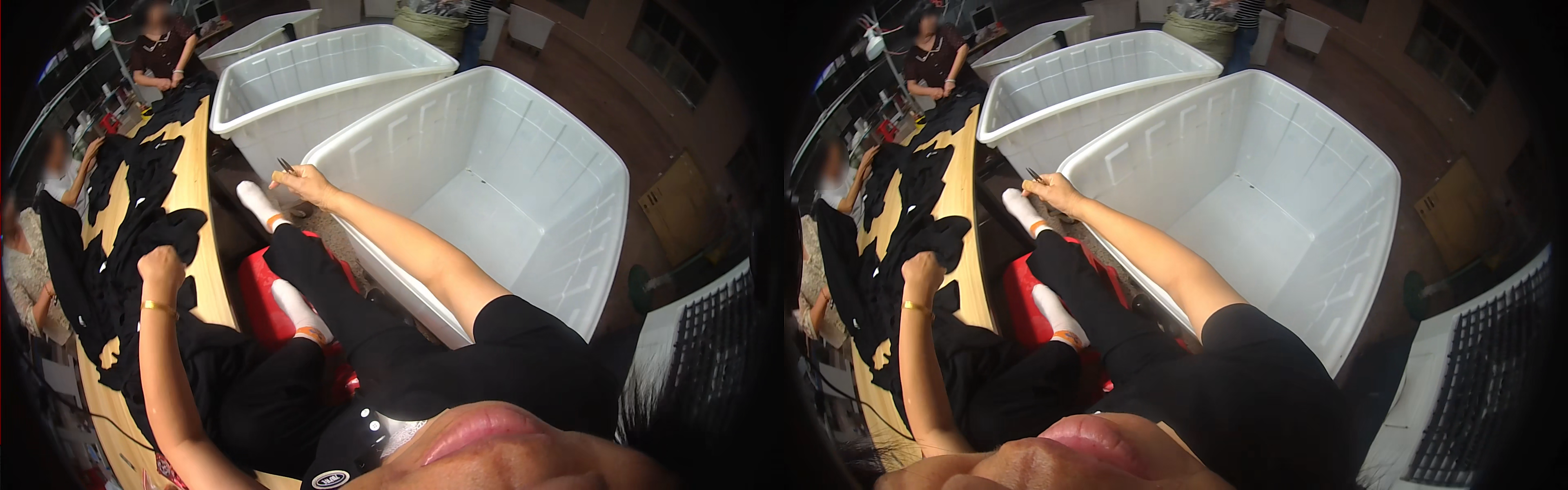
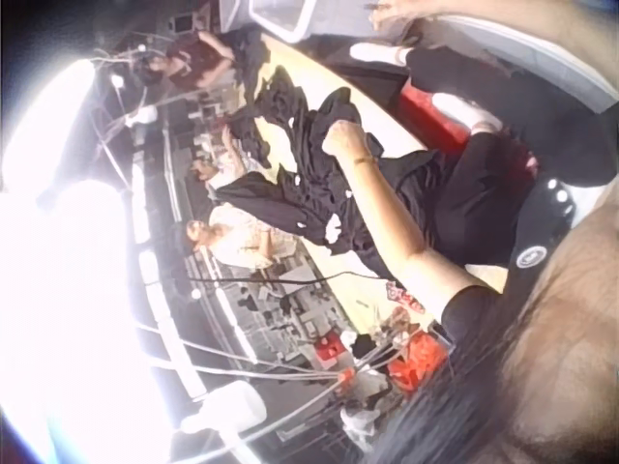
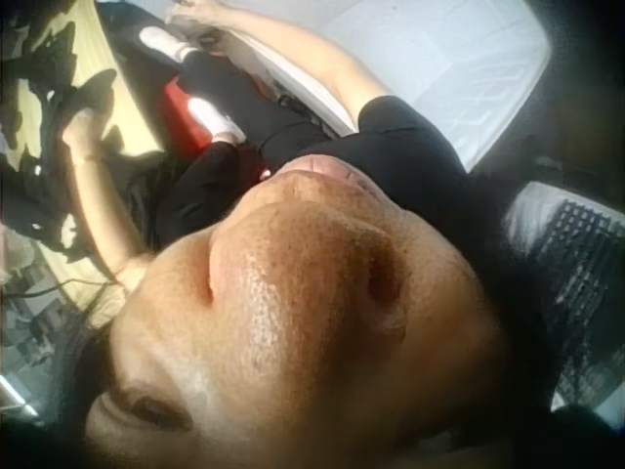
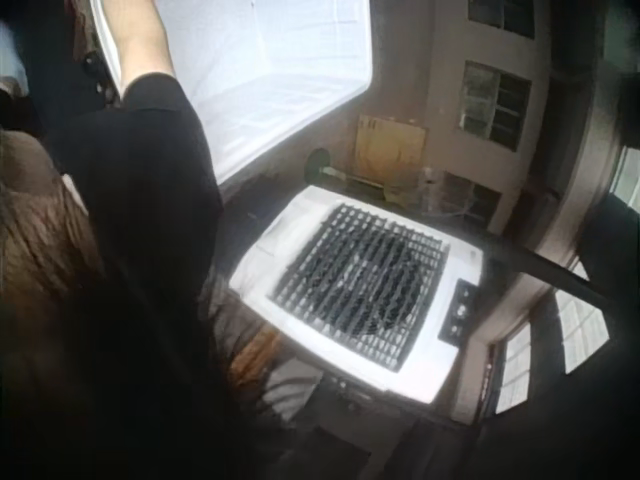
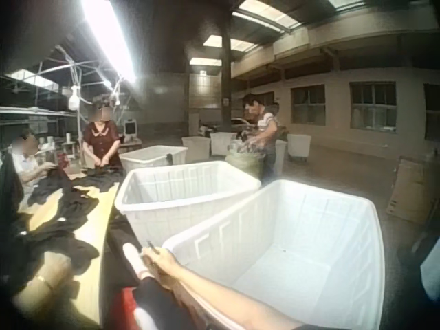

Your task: Inspecting black textile garments and trimming loose threads using scissors.

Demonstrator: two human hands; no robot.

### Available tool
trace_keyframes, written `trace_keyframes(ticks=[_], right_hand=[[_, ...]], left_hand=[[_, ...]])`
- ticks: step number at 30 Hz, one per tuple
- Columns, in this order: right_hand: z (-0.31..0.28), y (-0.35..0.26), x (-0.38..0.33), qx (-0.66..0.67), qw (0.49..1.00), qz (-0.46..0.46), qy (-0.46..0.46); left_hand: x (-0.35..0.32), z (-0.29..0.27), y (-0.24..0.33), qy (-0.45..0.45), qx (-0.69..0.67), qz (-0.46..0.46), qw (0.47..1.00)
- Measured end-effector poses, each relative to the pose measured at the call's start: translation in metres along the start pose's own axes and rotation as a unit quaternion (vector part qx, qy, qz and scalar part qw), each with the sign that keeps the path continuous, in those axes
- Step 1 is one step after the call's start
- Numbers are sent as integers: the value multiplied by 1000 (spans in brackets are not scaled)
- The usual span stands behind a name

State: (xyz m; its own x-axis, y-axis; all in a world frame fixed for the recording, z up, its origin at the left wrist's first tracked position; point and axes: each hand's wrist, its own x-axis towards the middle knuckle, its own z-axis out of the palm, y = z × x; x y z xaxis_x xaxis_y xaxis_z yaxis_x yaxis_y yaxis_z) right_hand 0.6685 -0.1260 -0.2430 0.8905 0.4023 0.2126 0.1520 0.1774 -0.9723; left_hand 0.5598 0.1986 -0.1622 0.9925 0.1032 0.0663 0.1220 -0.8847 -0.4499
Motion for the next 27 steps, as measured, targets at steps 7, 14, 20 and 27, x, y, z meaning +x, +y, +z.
trace_keyframes(ticks=[7, 14, 20, 27], right_hand=[[-57, -34, -106, -37, 993, 69, 87], [-78, -56, -218, -81, 969, 177, 150], [-68, -53, -267, -102, 961, 210, 145], [-88, 5, -293, -34, 952, 206, 223]], left_hand=[[3, -14, 162, 39, 4, 398, 916], [-66, 74, 229, -21, 18, 554, 832], [-71, 94, 216, 36, 17, 519, 854], [-71, 98, 223, -112, 3, 533, 839]])
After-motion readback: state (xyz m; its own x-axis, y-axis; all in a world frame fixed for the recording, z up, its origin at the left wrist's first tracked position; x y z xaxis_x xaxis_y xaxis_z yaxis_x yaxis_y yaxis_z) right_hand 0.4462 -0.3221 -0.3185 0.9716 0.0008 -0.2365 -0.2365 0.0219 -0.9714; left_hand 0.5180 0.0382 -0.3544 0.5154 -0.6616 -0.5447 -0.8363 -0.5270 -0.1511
